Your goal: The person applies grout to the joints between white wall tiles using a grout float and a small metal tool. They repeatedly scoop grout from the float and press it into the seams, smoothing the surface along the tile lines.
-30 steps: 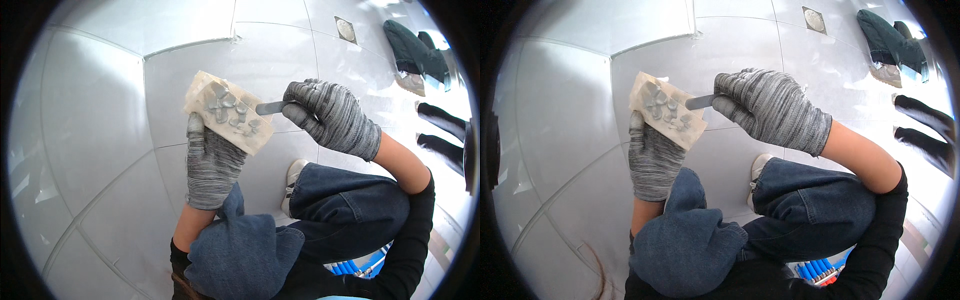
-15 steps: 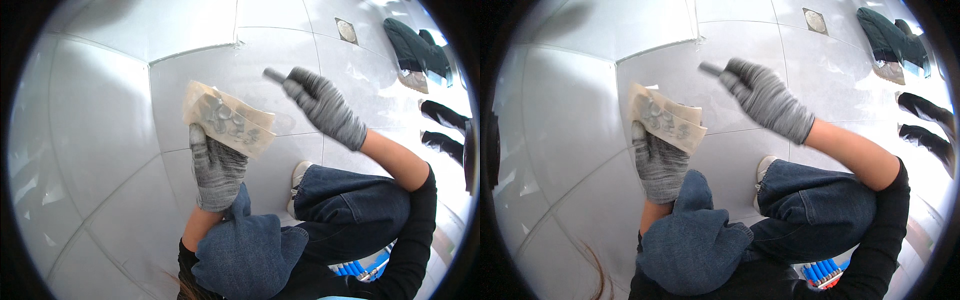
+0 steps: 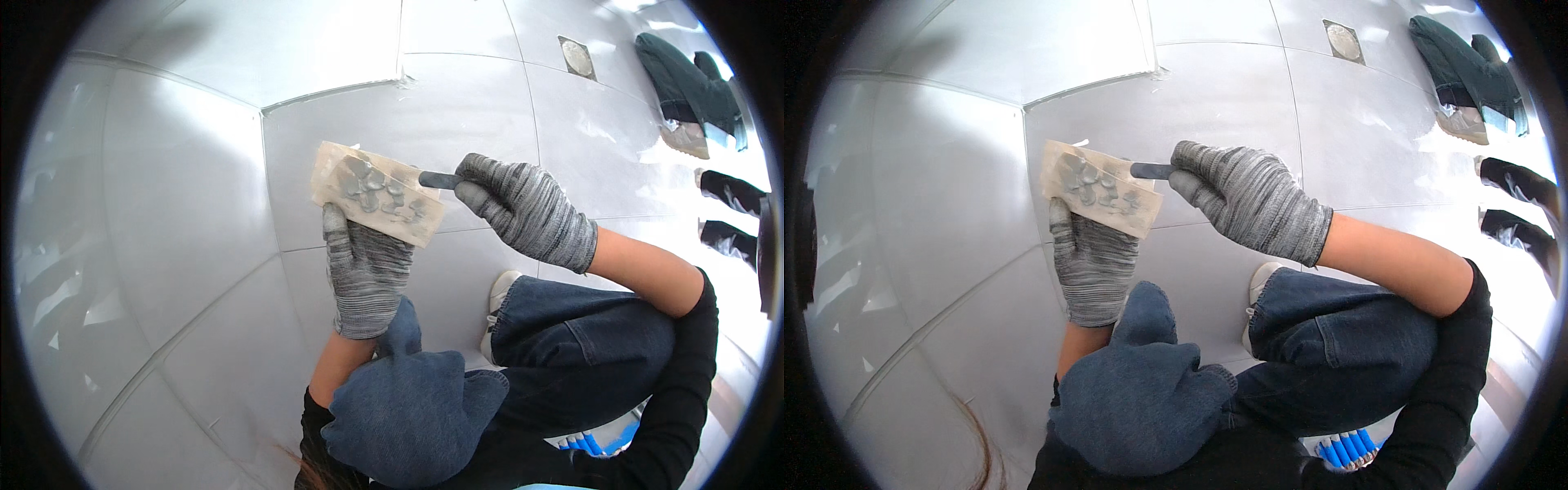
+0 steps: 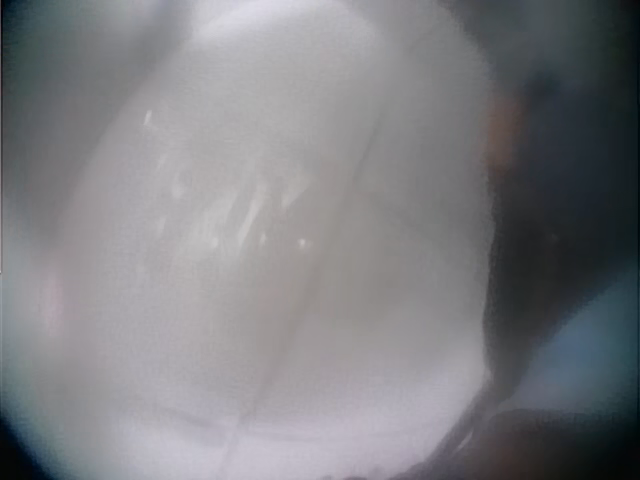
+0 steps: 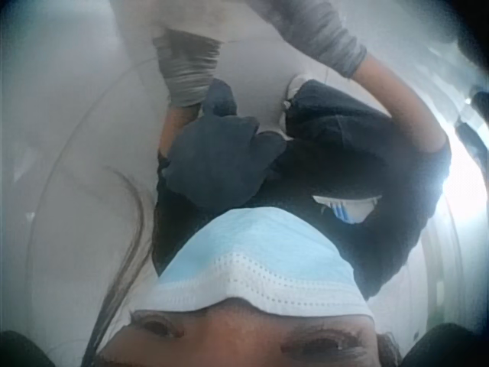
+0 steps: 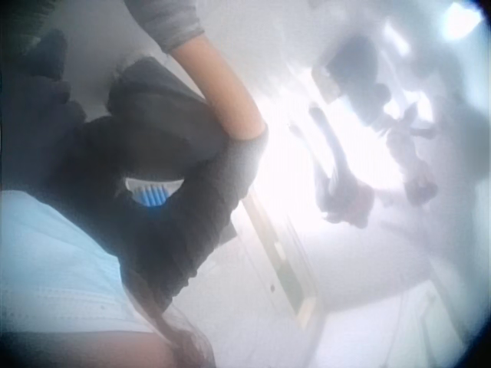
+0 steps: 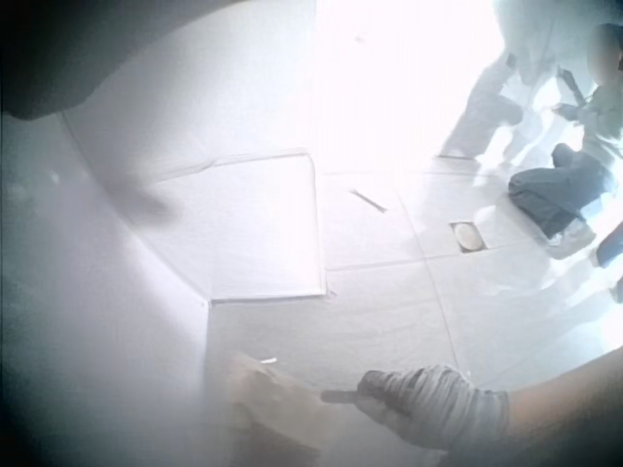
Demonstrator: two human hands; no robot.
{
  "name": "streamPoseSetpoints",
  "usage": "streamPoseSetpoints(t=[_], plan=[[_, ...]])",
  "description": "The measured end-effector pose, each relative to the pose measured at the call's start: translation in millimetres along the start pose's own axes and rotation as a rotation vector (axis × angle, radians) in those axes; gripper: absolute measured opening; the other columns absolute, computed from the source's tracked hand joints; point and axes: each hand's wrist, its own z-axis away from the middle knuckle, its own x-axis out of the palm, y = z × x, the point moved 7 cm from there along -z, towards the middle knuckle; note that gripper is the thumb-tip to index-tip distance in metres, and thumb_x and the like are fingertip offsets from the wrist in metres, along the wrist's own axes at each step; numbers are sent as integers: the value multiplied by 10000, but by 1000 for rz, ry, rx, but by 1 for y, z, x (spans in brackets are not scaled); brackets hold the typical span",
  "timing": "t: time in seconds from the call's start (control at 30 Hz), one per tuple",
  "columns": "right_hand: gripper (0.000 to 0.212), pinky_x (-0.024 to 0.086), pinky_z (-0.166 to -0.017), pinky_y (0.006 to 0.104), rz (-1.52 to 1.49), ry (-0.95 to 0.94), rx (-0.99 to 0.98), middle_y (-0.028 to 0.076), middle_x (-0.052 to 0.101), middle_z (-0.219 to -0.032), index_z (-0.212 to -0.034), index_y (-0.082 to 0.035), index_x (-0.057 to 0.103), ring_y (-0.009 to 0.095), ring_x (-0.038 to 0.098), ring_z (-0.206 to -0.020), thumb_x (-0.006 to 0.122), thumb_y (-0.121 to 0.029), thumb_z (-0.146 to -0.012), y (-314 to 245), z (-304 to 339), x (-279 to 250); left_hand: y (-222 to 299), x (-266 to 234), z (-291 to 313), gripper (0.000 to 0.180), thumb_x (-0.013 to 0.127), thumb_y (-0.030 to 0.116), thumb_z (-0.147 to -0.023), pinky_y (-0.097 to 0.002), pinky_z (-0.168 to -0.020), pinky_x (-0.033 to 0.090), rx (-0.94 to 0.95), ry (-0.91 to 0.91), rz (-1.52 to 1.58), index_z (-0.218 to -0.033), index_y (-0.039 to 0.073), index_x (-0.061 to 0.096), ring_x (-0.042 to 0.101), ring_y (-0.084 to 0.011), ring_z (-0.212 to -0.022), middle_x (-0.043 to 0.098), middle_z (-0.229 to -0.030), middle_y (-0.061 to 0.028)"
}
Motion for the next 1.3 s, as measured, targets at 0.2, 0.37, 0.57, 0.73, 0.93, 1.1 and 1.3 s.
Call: streamPoseSetpoints(t=[0.2,0.37,0.57,0.73,0.93,1.1,1.3], plan=[[329,498,-577,261,-490,-70,-86,81,634,-756,-1049,1,596,113,538,-569,496,-299,-960,10,-6,9,-6,1,0,648,449,501,-932,-464,-1040,418,-53,-134,-59,-1375,45,327,420,-333,-1267,395,-1340,-231],[331,444,-652,153,-984,-109,-92,14,540,-884,-1190,-8,479,55,470,-699,503,-249,-963,28,-57,3,18,-24,-17,640,446,497,-934,-479,-1073,367,-6,-123,62,-1392,68,314,377,-322,-1305,365,-1386,-200],[258,473,-661,227,-742,-136,-219,20,553,-877,-1015,-30,517,95,483,-697,489,-282,-969,-26,-130,8,5,-94,-25,632,407,479,-954,-481,-1119,269,-34,10,-12,-1442,109,249,333,-294,-1327,308,-1450,-133],[400,532,-849,283,-906,-239,-382,49,582,-852,-991,-16,592,125,602,-818,581,-407,-906,-121,-223,35,-2,-141,-30,634,417,445,-965,-459,-1112,275,-172,64,94,-1445,79,223,331,-284,-1327,311,-1445,-131],[389,445,-659,310,-1522,-387,-278,42,538,-687,-699,-111,512,153,499,-650,508,-415,-942,-169,-287,61,-8,-165,-38,631,389,464,-967,-450,-1116,259,-102,124,2,-1441,76,237,334,-296,-1322,322,-1435,-144],[352,404,-665,300,-1810,-396,-494,53,532,-700,-697,-99,516,170,482,-670,496,-346,-946,-172,-307,54,-17,-176,-12,625,352,474,-972,-458,-1124,223,-110,333,41,-1452,92,229,314,-307,-1333,284,-1463,-146],[300,433,-668,299,-1635,-395,-222,49,549,-716,-724,-76,552,169,504,-663,553,-297,-927,-154,-331,56,-17,-182,-5,625,346,501,-963,-480,-1121,209,-135,456,-57,-1441,105,278,323,-320,-1326,272,-1478,-155]])
